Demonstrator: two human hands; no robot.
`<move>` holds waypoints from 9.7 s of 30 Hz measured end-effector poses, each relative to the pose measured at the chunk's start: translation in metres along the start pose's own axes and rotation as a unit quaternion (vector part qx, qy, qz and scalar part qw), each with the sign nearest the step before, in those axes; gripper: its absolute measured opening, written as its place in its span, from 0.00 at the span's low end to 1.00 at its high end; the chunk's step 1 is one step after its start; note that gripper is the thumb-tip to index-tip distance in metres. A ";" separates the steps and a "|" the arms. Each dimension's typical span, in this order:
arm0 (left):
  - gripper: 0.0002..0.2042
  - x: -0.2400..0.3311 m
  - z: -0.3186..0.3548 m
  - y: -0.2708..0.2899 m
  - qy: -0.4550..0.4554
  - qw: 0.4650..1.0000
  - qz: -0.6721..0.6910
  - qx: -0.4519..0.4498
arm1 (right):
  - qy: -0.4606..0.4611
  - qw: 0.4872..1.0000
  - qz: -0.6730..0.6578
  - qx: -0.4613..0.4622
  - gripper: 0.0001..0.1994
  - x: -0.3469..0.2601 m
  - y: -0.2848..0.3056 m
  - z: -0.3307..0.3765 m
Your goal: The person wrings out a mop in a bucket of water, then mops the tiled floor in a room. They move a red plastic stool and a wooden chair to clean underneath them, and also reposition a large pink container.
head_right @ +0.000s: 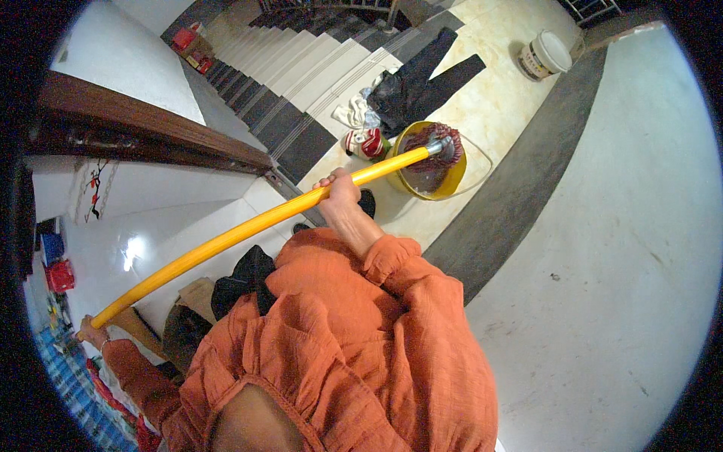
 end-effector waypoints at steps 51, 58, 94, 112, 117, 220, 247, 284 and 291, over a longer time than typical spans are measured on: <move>0.03 0.853 -0.058 0.334 -0.517 0.838 0.028 -0.176 | -0.244 0.907 -0.128 -0.318 0.10 -0.170 -0.041 0.042; 0.04 0.934 -0.064 0.397 -0.602 0.793 -0.001 -0.095 | -0.163 0.928 -0.220 -0.254 0.12 -0.257 -0.007 -0.017; 0.06 1.246 -0.696 0.328 -0.685 0.720 0.100 0.049 | 0.047 0.872 -0.486 -0.039 0.07 -0.560 -0.278 -0.127; 0.09 1.449 -0.888 0.501 -0.592 0.752 0.278 0.086 | 0.161 0.925 -0.328 -0.106 0.08 -1.021 -0.418 -0.092; 0.19 1.578 -0.900 0.588 -0.590 0.738 0.316 0.091 | 0.213 0.919 -0.303 -0.134 0.09 -1.237 -0.453 -0.158; 0.09 2.410 -1.106 0.783 -0.452 0.892 -0.018 0.029 | -0.041 0.964 -0.259 0.054 0.10 -1.984 -0.637 -0.798; 0.09 2.086 -1.182 0.609 -0.393 0.911 0.082 0.091 | -0.020 0.982 -0.186 -0.007 0.10 -1.873 -0.772 -0.572; 0.09 2.237 -1.057 0.662 -0.401 0.902 0.085 0.136 | 0.001 0.976 -0.133 0.170 0.08 -1.880 -0.635 -0.741; 0.09 2.036 -1.016 0.531 -0.314 0.935 0.130 0.102 | 0.039 0.988 -0.082 0.126 0.11 -1.804 -0.671 -0.614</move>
Point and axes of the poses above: each hand's wrist, its own z-axis away from the middle knuckle, its own y-axis out of the back of the hand, x = y × z, the point moved 10 cm from there along -z, towards the middle knuckle, and after that the axes turned 7 degrees about x, right-handed, at the moved point
